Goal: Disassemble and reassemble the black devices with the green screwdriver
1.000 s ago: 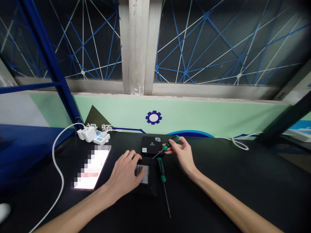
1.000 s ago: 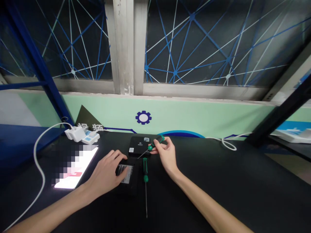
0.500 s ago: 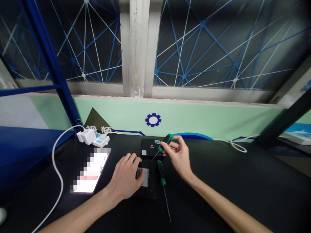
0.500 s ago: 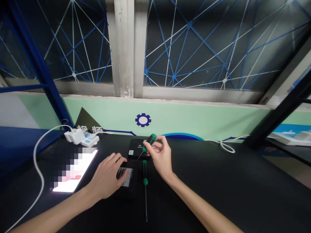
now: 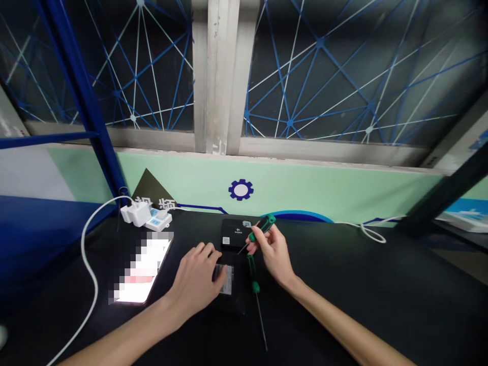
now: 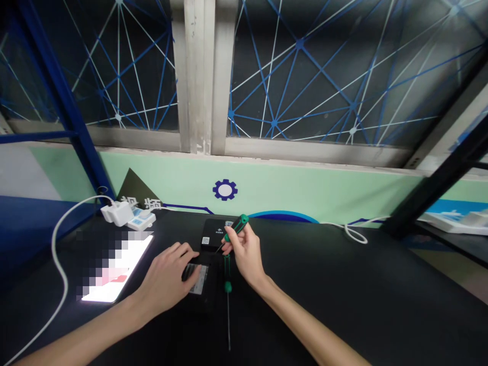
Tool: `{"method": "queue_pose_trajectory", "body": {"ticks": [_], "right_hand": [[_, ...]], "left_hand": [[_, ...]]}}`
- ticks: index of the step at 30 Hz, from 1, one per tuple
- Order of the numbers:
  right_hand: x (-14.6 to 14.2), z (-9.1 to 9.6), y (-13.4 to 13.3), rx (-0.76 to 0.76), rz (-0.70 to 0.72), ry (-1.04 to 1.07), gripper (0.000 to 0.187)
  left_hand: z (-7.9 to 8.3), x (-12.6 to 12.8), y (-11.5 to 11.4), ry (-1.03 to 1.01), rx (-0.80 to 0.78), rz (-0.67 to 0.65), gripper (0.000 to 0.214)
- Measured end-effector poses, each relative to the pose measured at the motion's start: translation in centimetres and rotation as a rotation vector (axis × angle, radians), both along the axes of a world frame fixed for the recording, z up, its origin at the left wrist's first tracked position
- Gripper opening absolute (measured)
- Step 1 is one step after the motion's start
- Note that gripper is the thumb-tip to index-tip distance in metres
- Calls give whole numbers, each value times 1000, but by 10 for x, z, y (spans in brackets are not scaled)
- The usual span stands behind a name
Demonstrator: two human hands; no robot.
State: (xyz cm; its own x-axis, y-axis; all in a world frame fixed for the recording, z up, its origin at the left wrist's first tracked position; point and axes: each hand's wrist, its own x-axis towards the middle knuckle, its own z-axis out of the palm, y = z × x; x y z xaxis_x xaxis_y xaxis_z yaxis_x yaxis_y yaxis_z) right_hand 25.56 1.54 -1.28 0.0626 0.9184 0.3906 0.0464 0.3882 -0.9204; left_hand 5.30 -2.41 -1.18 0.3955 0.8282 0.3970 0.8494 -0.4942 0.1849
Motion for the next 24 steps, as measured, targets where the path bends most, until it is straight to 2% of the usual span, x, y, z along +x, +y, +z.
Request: {"method": "queue_pose_trajectory", "body": {"ticks": [6,11,24], "right_hand": [[0,3,0,8,12,-22,37],[-4,6,1,-14,26,-35,39],[-10,-9,5,-77,153,20,37]], "left_hand": [[-1,1,-5,-29,-12,-13,27],[-3,6,-9,11,-10,1,24],[-3,4,-3,-40,-69,-92,17]]}}
